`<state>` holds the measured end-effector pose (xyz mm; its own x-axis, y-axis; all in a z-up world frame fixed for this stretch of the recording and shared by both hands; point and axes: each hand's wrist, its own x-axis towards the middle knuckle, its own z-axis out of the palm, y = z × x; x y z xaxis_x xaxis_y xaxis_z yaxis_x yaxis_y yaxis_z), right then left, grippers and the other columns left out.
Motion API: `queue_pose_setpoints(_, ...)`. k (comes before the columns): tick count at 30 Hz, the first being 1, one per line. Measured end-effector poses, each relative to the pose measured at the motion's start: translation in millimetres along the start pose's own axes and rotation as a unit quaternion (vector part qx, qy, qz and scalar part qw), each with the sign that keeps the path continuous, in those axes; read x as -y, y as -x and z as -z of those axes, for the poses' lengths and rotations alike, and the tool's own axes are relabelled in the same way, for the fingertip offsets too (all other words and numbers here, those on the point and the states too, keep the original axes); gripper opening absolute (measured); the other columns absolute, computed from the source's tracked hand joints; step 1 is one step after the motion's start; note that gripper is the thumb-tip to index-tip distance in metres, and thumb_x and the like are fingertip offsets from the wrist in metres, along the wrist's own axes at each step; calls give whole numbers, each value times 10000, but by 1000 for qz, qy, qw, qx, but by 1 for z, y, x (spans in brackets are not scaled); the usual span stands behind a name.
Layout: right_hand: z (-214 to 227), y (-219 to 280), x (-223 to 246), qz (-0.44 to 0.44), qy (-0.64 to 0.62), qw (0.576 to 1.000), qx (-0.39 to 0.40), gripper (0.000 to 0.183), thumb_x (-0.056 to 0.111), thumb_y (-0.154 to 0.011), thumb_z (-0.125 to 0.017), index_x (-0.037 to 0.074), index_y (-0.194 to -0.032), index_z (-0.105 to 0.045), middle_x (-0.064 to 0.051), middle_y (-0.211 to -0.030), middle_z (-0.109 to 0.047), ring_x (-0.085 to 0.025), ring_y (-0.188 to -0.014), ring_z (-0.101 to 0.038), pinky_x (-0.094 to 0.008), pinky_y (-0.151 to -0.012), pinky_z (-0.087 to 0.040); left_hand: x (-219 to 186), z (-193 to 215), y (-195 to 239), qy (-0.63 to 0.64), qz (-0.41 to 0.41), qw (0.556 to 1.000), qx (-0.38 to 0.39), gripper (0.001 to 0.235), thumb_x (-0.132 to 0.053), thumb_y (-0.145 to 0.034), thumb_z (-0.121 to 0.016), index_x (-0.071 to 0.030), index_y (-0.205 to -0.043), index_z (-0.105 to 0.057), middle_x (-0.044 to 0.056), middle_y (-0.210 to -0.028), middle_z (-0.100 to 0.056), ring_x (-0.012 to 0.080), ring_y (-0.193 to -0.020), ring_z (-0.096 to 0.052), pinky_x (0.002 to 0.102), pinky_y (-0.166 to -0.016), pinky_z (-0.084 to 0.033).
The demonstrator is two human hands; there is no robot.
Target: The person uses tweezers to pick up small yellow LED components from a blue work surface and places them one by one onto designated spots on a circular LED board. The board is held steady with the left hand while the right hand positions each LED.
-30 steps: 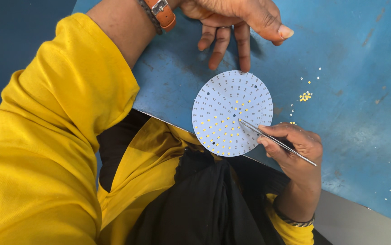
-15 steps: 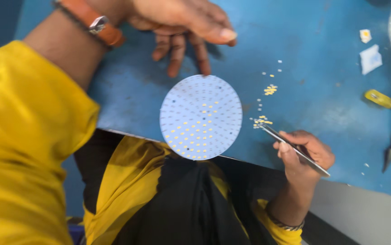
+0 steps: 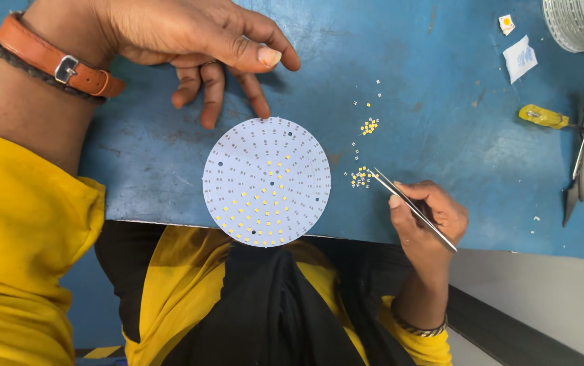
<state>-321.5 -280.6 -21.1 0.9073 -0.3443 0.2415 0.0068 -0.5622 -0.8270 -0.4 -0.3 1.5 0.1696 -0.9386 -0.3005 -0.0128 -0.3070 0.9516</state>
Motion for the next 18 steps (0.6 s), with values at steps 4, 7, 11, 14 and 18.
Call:
queue_pose_setpoints(4, -2, 1, -2, 6, 21, 1000, 2, 176, 62, -952, -781, -38, -1080, -716, -16, -885, -682, -19, -717, -555, -175, -641, -414, 1, 1, -1, 14, -4, 1000, 3, 860, -591, -861, -636, -36, -1494, -458, 283, -1103, -733, 274, -556, -803, 284, -349, -603)
queue_pose_setpoints(7, -2, 1, 0, -4, 25, 1000, 11, 177, 70, -959, -780, -34, -1089, -720, -7, -870, -678, -16, -716, -552, -173, -643, -410, 0, 1, -1, 26, 9, 1000, -1, 845, -574, -862, -644, -45, -1497, -468, 290, -1102, -734, 281, -551, -792, 284, -346, -588)
queue_pose_setpoints(11, -2, 2, -1, -20, 58, 998, 12, 179, 81, -953, -787, -27, -1087, -739, 3, -806, -646, -13, -669, -515, -174, -610, -376, -2, 0, -1, 33, 7, 999, 7, 845, -572, -864, -644, -44, -1499, -460, 291, -1111, -731, 280, -554, -791, 281, -345, -586)
queue_pose_setpoints(14, 1, 4, -4, -24, 53, 998, 10, 171, 67, -945, -792, -21, -1085, -747, 6, -763, -620, -15, -638, -479, -176, -590, -341, -1, 1, -2, 30, 5, 1000, 9, 847, -574, -862, -637, -43, -1495, -453, 289, -1112, -727, 275, -559, -794, 277, -348, -591)
queue_pose_setpoints(18, 5, 6, -10, -15, -103, 994, -34, 115, 111, -1013, -713, 7, -1054, -686, -8, -875, -672, -54, -715, -580, -212, -648, -447, 0, 2, -1, 13, 3, 1000, 4, 839, -571, -872, -623, -37, -1494, -441, 278, -1117, -732, 271, -592, -807, 289, -367, -600)
